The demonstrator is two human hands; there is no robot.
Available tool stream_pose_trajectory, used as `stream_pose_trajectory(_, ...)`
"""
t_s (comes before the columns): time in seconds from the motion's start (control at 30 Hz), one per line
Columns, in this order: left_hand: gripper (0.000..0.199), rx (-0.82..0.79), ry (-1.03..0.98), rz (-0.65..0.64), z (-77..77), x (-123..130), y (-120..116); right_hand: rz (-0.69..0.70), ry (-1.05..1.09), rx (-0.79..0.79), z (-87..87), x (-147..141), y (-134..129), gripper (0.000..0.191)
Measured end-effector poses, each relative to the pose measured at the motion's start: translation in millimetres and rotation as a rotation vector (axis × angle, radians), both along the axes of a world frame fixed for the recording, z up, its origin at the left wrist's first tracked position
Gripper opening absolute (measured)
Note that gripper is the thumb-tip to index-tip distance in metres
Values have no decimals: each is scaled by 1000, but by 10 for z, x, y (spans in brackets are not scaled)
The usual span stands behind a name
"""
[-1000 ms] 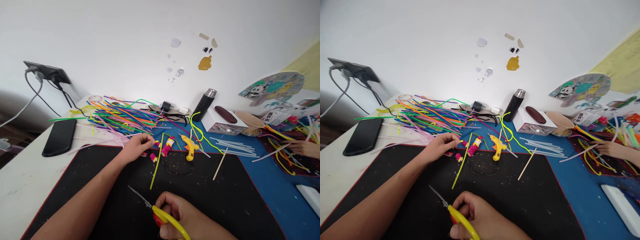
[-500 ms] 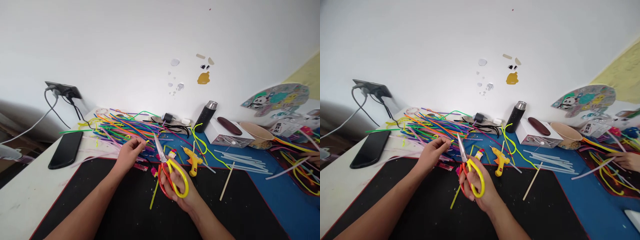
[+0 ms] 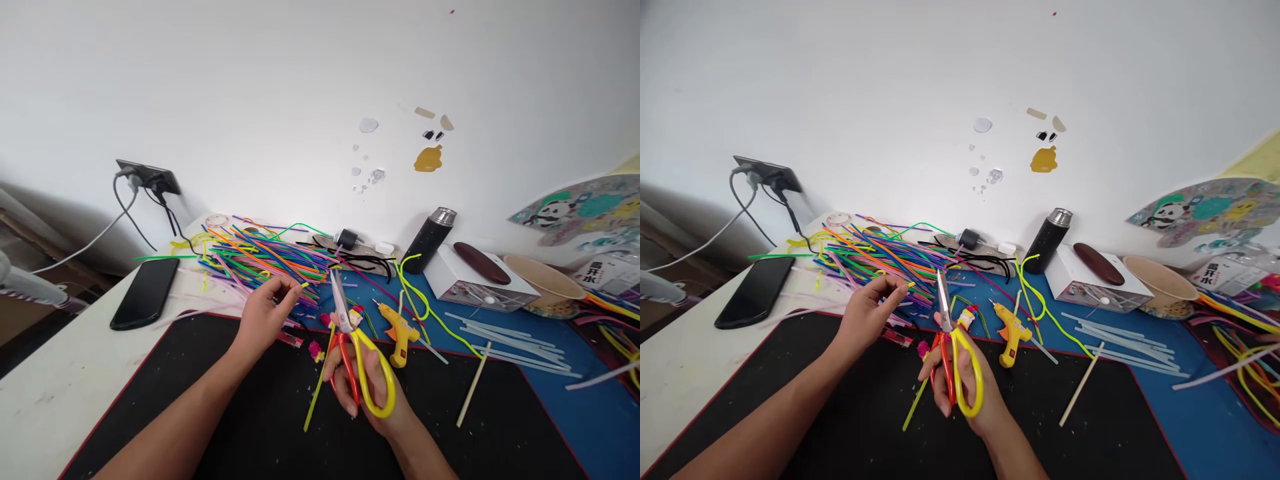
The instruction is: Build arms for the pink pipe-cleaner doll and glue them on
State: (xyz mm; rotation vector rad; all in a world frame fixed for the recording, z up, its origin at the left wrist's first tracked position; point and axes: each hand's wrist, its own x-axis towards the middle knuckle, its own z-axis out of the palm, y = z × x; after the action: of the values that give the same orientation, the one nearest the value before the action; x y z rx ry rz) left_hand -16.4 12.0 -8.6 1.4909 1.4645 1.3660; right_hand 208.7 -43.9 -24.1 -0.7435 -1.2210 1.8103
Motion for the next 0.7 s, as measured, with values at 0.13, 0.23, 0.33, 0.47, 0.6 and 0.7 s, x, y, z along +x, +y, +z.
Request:
stream_pose_trajectory(0.13, 28, 59, 68, 31, 29, 5, -32, 10, -71, 25, -89, -36, -48, 91)
stream_pose_trajectory(0.23, 24, 101, 121, 39, 49, 16, -50, 4, -93, 1, -78, -79, -85, 92)
stream_pose_trajectory(0.33, 21, 143, 143, 20, 58, 29, -68, -10, -124, -46, -17, -113, -114, 89)
stream_pose_trajectory(0.47, 15, 186, 181, -6, 65, 40, -90, -38, -143, -69, -23, -144, -143, 85)
stream_pose_trajectory(0.6, 12, 185, 219, -28, 78, 55, -102, -74, -138, -36, -184, -141, -164, 83)
stream_pose_trajectory(0.7, 12, 178, 236, -31, 94, 65, -110, -113, -182, 12, -317, -120, -178, 78)
